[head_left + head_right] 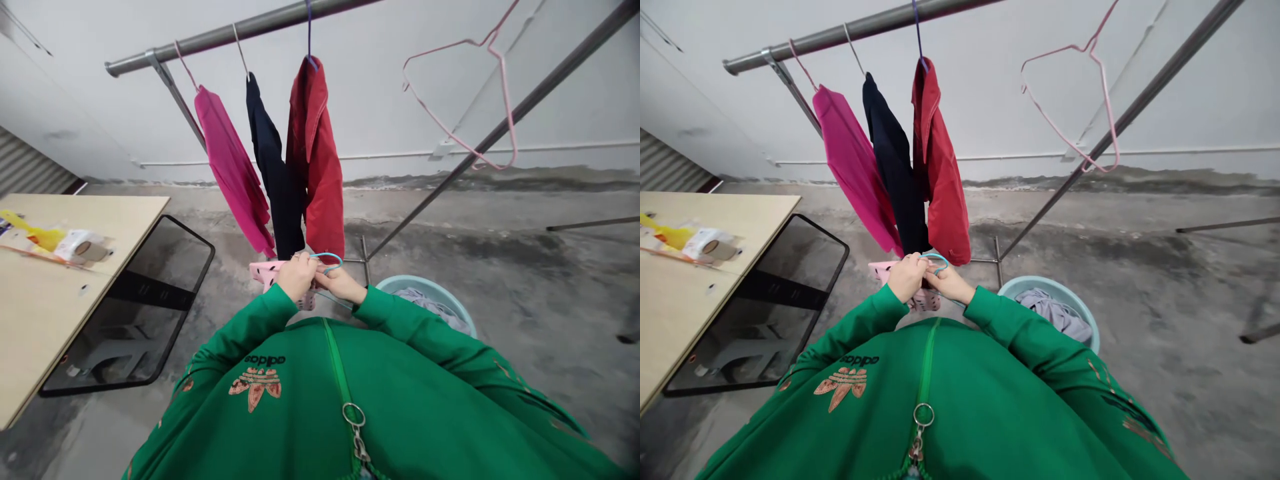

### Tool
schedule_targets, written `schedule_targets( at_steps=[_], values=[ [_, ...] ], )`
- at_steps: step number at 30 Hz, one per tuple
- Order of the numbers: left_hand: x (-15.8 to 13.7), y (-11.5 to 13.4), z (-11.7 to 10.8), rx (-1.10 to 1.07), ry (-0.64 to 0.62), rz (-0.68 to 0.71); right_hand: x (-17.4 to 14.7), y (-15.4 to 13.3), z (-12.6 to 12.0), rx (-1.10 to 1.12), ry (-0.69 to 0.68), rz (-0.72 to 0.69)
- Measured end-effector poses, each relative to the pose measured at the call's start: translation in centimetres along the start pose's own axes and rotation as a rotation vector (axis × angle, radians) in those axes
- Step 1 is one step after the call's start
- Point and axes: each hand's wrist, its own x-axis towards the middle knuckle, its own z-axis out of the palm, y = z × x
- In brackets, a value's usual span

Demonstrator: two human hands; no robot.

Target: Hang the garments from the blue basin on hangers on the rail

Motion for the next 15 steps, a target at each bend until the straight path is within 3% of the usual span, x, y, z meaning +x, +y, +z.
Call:
schedule_targets(
  at_steps=[4,7,9,11,13,15],
  values=[
    [-0.7,-0.7,0.1,0.013,-0.016,0.085,-0.3,1.5,0.0,0.267,0.003,0.160],
    [-1.6,-3.2,-1.4,-0.078,0.103,0.149,-1.0,1.7,-0.8,0.385,0.055,0.178],
    [-2.3,-6.2,-2.4,-0.141,0.268,0.061,-1.3,1.3,-1.7,0.426,0.096,0.160],
    [-3.2,-9.9,-2.9,-0.196,0.403,-0.140,-1.5,0.6,-2.7,0.440,0.127,0.121],
    [-4.1,-13.3,-2.7,-0.351,0.336,-0.218,-1.5,-0.3,-3.7,0.432,0.150,0.077],
    [-4.8,-15.5,-2.2,-0.573,0.141,-0.209,-1.5,-1.2,-4.6,0.400,0.165,0.041]
  ],
)
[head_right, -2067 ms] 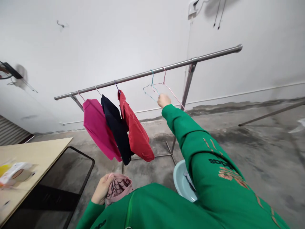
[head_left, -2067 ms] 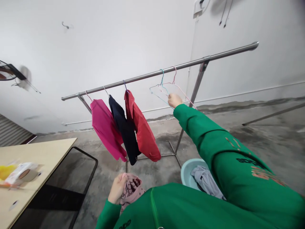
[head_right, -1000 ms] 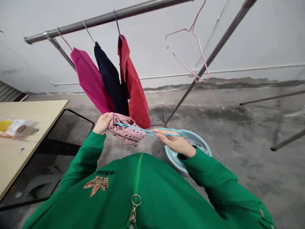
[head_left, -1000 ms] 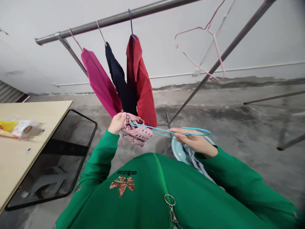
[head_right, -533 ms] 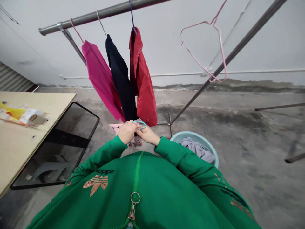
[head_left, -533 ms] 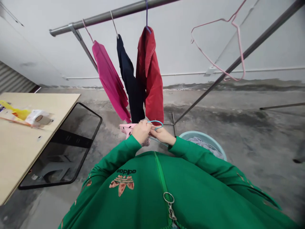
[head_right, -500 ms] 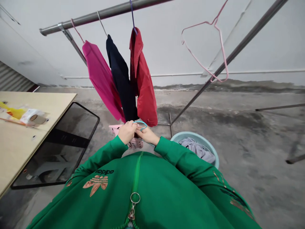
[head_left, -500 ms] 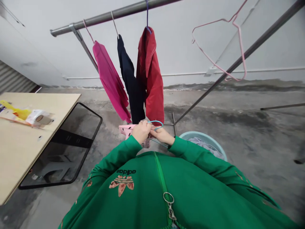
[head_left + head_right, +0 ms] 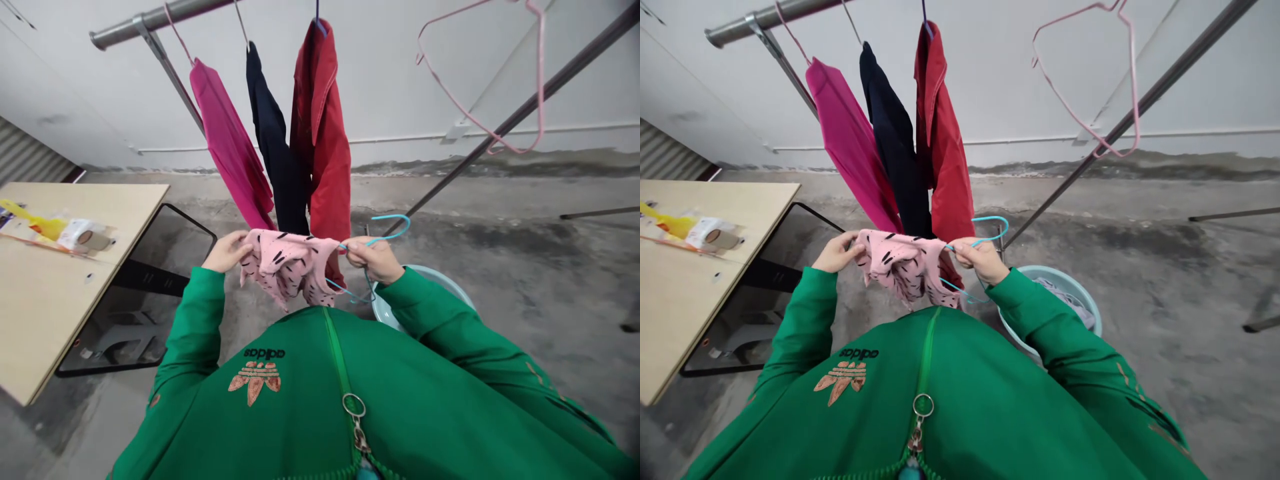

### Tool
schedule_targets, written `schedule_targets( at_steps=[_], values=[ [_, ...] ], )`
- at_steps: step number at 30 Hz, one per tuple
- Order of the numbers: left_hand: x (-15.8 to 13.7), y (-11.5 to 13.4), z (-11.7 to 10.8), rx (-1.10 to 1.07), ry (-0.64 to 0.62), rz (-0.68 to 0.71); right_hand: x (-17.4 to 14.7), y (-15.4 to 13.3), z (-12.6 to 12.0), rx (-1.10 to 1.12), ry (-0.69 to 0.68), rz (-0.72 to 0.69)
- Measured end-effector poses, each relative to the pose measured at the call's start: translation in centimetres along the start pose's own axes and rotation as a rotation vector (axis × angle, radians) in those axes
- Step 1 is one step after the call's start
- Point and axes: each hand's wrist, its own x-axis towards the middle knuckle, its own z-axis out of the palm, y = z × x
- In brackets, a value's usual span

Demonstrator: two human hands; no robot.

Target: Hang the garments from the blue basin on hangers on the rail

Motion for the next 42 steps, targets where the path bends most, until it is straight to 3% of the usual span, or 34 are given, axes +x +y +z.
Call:
schedule_targets(
  at_steps=[2,6,9,12,15,18,20,23,27,32,37,39,42],
  values=[
    [-0.3,-0.8,-0.3,-0.139,-0.102,-0.046,0.1,-1.1,-0.6,-0.042,-0.007,-0.009],
    [-0.3,0.4,-1.3,-0.199,0.130,-0.082,0.0,-2.8,-2.0,-0.095,-0.051,0.076],
    [0.4,1.3,-2.6,-0.188,0.196,-0.058,-0.1,-3.7,-2.8,-0.123,-0.119,0.126],
    [1.6,0.9,-3.1,-0.176,0.106,-0.038,-0.2,-3.8,-2.7,-0.098,-0.189,0.137],
    [2.4,0.6,-2.9,-0.088,-0.005,0.009,-0.3,-3.1,-1.9,-0.022,-0.173,0.125],
    [1.9,1.9,-3.0,0.033,0.031,0.179,-0.2,-1.9,-1.1,0.023,-0.121,0.119],
    [0.9,3.8,-3.0,0.091,-0.056,0.319,-0.1,-1.4,-0.8,0.030,-0.095,0.120],
    [-0.4,6.9,-1.6,0.327,-0.239,0.397,0.0,-1.2,-0.6,0.013,-0.077,0.125],
    [-1.1,9.2,1.9,0.659,-0.260,0.275,-0.2,-2.2,-0.7,-0.086,-0.122,0.150],
    [-1.7,10.3,5.0,0.611,-0.321,0.289,0.0,-3.3,-0.1,-0.275,-0.254,0.116],
    [-1.2,11.3,5.2,0.581,-0.321,0.254,1.6,-2.6,1.3,-0.447,-0.298,-0.035],
    [-0.7,11.1,4.3,0.591,-0.293,0.220,2.0,-2.7,1.6,-0.625,-0.154,-0.230],
    [-0.2,10.4,2.4,0.583,-0.184,0.166,1.4,-3.3,1.6,-0.885,0.237,-0.633]
  ],
)
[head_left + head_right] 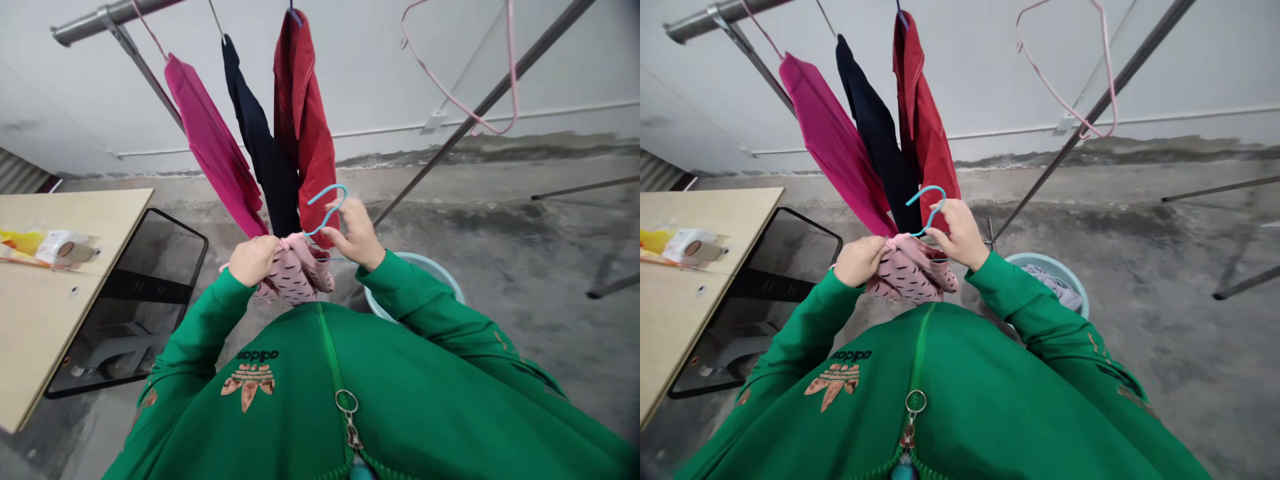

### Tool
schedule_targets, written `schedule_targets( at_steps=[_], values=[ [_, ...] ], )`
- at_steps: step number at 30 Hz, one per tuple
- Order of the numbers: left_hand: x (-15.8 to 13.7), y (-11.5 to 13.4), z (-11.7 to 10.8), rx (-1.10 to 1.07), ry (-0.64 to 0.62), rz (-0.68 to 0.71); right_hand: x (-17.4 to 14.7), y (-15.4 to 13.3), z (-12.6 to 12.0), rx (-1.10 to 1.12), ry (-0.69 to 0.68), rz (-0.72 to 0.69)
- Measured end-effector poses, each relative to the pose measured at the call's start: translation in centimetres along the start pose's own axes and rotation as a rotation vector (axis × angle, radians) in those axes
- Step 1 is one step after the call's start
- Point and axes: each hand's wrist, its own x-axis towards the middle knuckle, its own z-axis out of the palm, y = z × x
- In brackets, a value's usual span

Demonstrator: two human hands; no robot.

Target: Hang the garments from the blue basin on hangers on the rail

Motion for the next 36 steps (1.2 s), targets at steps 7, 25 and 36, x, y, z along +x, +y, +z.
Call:
schedule_targets(
  at_steps=[7,25,36],
  values=[
    [-1.0,-2.3,-2.7,0.022,0.255,0.002,-4.9,1.1,3.0,0.025,-0.345,-0.307],
    [-5.4,-5.2,-5.8,-0.196,0.350,-0.040,-2.2,7.1,6.4,-0.083,-0.865,-0.330],
    [-6.9,-8.2,-2.6,-0.066,0.468,-0.222,-2.0,8.2,-0.4,-0.254,-0.751,-0.362]
  ],
)
